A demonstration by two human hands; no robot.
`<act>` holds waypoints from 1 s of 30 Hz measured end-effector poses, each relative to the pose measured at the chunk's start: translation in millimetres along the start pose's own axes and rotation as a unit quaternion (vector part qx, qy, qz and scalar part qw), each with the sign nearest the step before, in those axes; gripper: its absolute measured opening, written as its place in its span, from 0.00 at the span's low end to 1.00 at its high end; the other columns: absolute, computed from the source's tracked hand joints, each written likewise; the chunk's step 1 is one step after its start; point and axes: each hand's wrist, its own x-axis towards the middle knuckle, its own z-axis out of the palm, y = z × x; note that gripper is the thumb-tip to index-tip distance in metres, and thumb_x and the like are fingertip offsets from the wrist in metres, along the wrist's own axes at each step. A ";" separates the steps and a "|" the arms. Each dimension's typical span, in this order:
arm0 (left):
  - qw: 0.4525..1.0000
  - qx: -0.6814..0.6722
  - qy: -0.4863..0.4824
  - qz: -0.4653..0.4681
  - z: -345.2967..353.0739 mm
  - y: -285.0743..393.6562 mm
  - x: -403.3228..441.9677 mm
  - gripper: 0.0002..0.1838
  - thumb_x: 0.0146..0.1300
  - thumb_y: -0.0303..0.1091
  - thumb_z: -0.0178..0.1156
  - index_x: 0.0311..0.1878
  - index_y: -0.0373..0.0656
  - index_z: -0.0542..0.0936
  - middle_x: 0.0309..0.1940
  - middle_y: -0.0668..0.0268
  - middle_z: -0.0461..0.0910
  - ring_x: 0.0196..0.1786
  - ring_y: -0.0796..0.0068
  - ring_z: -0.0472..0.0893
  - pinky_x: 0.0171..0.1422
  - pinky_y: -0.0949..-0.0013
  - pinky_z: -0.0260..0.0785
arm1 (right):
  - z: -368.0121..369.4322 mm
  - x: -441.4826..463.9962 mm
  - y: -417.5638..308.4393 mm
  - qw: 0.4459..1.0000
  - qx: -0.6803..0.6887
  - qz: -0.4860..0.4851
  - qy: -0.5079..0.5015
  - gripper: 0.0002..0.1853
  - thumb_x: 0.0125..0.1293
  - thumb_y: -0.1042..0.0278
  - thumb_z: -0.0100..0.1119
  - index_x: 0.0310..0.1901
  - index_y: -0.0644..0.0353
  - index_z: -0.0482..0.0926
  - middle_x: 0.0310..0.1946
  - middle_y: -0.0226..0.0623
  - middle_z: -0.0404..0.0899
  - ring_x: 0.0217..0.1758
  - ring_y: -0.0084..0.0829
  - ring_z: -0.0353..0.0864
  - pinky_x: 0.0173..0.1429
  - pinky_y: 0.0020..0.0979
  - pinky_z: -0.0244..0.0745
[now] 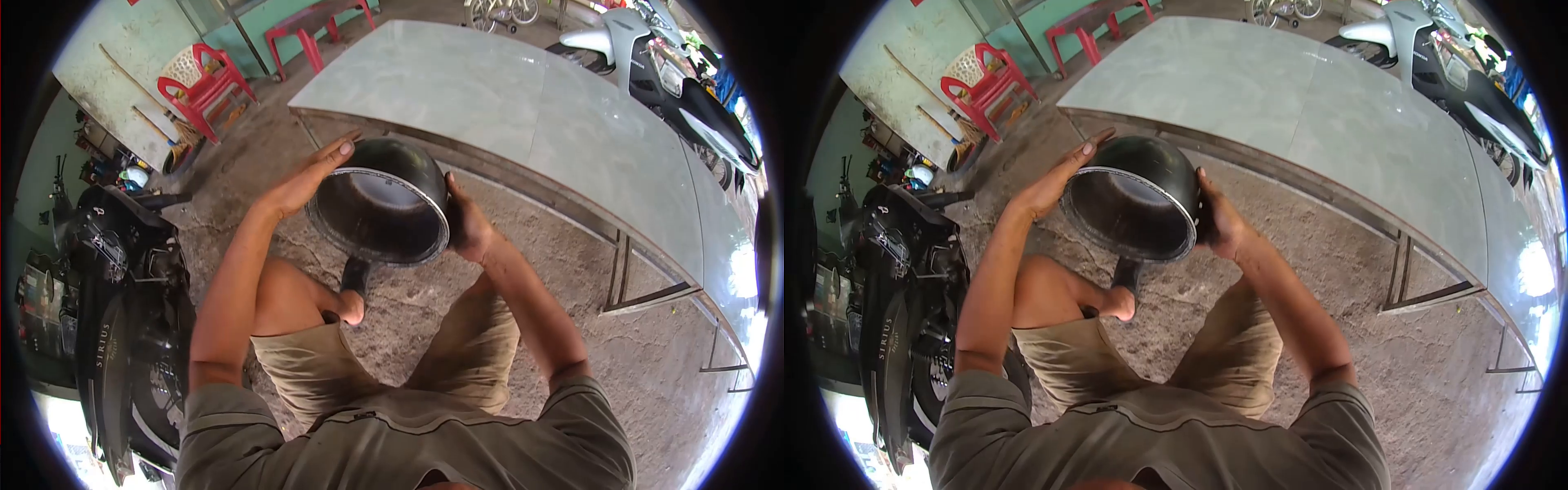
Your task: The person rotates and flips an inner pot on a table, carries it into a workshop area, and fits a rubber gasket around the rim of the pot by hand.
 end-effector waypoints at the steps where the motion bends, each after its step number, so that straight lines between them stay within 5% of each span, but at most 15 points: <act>1: 0.999 0.016 0.029 -0.036 8.0 -1.6 -4.0 0.48 0.77 0.74 0.43 0.86 0.48 0.59 0.85 0.55 0.59 0.88 0.57 0.53 0.90 0.50 0.38 | -6.6 3.5 3.7 1.000 -0.011 -0.029 0.003 0.47 0.75 0.17 0.36 0.75 0.52 0.72 0.70 0.41 0.81 0.64 0.40 0.86 0.57 0.51 0.84; 6: 0.964 -0.006 0.082 -0.251 27.2 -29.5 -13.6 0.55 0.69 0.83 0.44 0.86 0.50 0.59 0.85 0.56 0.59 0.87 0.51 0.54 0.88 0.37 0.37 | -3.9 -0.5 7.2 0.991 -0.114 -0.042 0.063 0.43 0.76 0.20 0.41 0.74 0.51 0.73 0.58 0.36 0.83 0.47 0.33 0.85 0.41 0.40 0.80; 8: 0.929 -0.149 -0.076 -0.331 16.9 -47.9 -11.9 0.60 0.65 0.85 0.50 0.86 0.47 0.58 0.85 0.53 0.58 0.86 0.55 0.56 0.87 0.49 0.47 | -10.7 9.6 16.8 0.990 -0.115 -0.045 0.069 0.42 0.77 0.21 0.42 0.73 0.50 0.74 0.55 0.35 0.80 0.41 0.31 0.80 0.37 0.36 0.74; 10: 0.921 -0.246 -0.100 -0.284 21.5 -105.4 -0.7 0.58 0.65 0.80 0.58 0.85 0.47 0.58 0.83 0.54 0.62 0.83 0.55 0.60 0.85 0.50 0.51 | -36.7 34.9 18.8 0.980 -0.192 -0.055 0.005 0.48 0.76 0.21 0.42 0.82 0.53 0.60 0.75 0.43 0.68 0.51 0.42 0.83 0.40 0.41 0.79; 11: 0.941 -0.234 -0.060 -0.237 28.5 -121.7 2.9 0.58 0.64 0.76 0.64 0.85 0.46 0.59 0.81 0.55 0.64 0.83 0.56 0.61 0.85 0.50 0.53 | -34.3 38.5 21.0 0.975 -0.202 -0.052 0.072 0.44 0.76 0.21 0.44 0.75 0.51 0.70 0.67 0.37 0.75 0.56 0.34 0.81 0.58 0.42 0.78; 12: 0.955 -0.226 -0.023 -0.193 37.8 -138.3 5.6 0.58 0.62 0.71 0.69 0.84 0.44 0.59 0.80 0.55 0.65 0.82 0.56 0.62 0.84 0.50 0.54 | -44.1 51.1 29.7 0.976 -0.199 -0.046 0.079 0.44 0.76 0.21 0.44 0.75 0.51 0.70 0.67 0.37 0.75 0.56 0.34 0.81 0.58 0.42 0.78; 13: 0.953 -0.251 -0.003 -0.168 47.6 -153.5 10.6 0.61 0.58 0.60 0.79 0.85 0.40 0.56 0.80 0.54 0.65 0.82 0.57 0.63 0.85 0.52 0.55 | -61.9 71.8 41.8 0.972 -0.190 -0.082 0.110 0.44 0.76 0.21 0.44 0.77 0.52 0.69 0.73 0.37 0.71 0.62 0.37 0.79 0.66 0.44 0.74; 15: 0.963 -0.245 0.017 -0.106 76.5 -198.0 28.9 0.62 0.58 0.57 0.80 0.85 0.40 0.53 0.80 0.54 0.64 0.82 0.57 0.63 0.85 0.53 0.55 | -86.0 95.8 47.7 0.974 -0.145 -0.127 0.118 0.46 0.76 0.23 0.46 0.80 0.55 0.65 0.81 0.40 0.65 0.76 0.42 0.73 0.81 0.44 0.64; 17: 0.974 -0.218 0.059 -0.001 108.9 -236.8 43.4 0.67 0.57 0.48 0.82 0.87 0.39 0.45 0.81 0.53 0.61 0.83 0.57 0.61 0.86 0.55 0.55 | -115.1 117.6 59.0 0.979 -0.105 -0.132 0.112 0.45 0.77 0.24 0.47 0.80 0.55 0.65 0.79 0.41 0.69 0.76 0.41 0.73 0.81 0.42 0.65; 18: 0.973 -0.225 0.048 -0.006 128.3 -256.6 46.2 0.67 0.57 0.48 0.82 0.87 0.39 0.45 0.81 0.53 0.61 0.83 0.57 0.61 0.86 0.55 0.55 | -133.7 127.7 71.3 0.983 -0.072 -0.142 0.095 0.45 0.78 0.26 0.48 0.80 0.56 0.65 0.76 0.42 0.72 0.75 0.41 0.74 0.80 0.41 0.65; 20: 0.962 -0.214 0.094 0.141 165.0 -295.9 53.9 0.69 0.57 0.47 0.83 0.87 0.40 0.41 0.82 0.53 0.59 0.83 0.58 0.61 0.86 0.55 0.56 | -169.6 149.8 99.7 0.969 -0.074 -0.182 0.146 0.40 0.77 0.33 0.56 0.78 0.58 0.69 0.70 0.47 0.78 0.71 0.42 0.77 0.77 0.38 0.70; 23: 0.966 -0.150 0.151 0.148 213.6 -339.7 51.0 0.74 0.49 0.58 0.85 0.86 0.41 0.44 0.81 0.51 0.56 0.83 0.52 0.59 0.86 0.50 0.54 | -204.5 163.8 137.3 0.948 -0.111 -0.267 0.130 0.35 0.73 0.54 0.55 0.77 0.62 0.70 0.69 0.46 0.79 0.69 0.38 0.79 0.74 0.37 0.72; 24: 0.964 -0.051 0.202 0.168 229.4 -353.1 51.7 0.75 0.46 0.61 0.86 0.86 0.41 0.46 0.80 0.50 0.56 0.82 0.50 0.59 0.86 0.49 0.54 | -213.1 167.6 146.9 0.949 -0.107 -0.264 0.136 0.35 0.73 0.54 0.55 0.77 0.62 0.70 0.69 0.46 0.79 0.69 0.38 0.79 0.74 0.37 0.72; 25: 0.948 -0.127 0.233 0.175 250.5 -365.0 53.4 0.78 0.40 0.68 0.86 0.84 0.41 0.48 0.78 0.47 0.54 0.81 0.44 0.58 0.85 0.44 0.54 | -221.8 172.1 153.6 0.942 -0.146 -0.268 0.139 0.34 0.72 0.54 0.55 0.76 0.62 0.72 0.68 0.46 0.80 0.69 0.38 0.80 0.74 0.37 0.72; 30: 0.955 -0.010 0.270 0.121 292.5 -415.3 33.4 0.78 0.41 0.74 0.81 0.85 0.44 0.46 0.79 0.44 0.51 0.82 0.40 0.55 0.82 0.36 0.53 | -251.3 184.2 181.4 0.901 -0.288 -0.289 0.147 0.31 0.75 0.52 0.53 0.73 0.63 0.77 0.65 0.47 0.83 0.68 0.37 0.81 0.75 0.35 0.71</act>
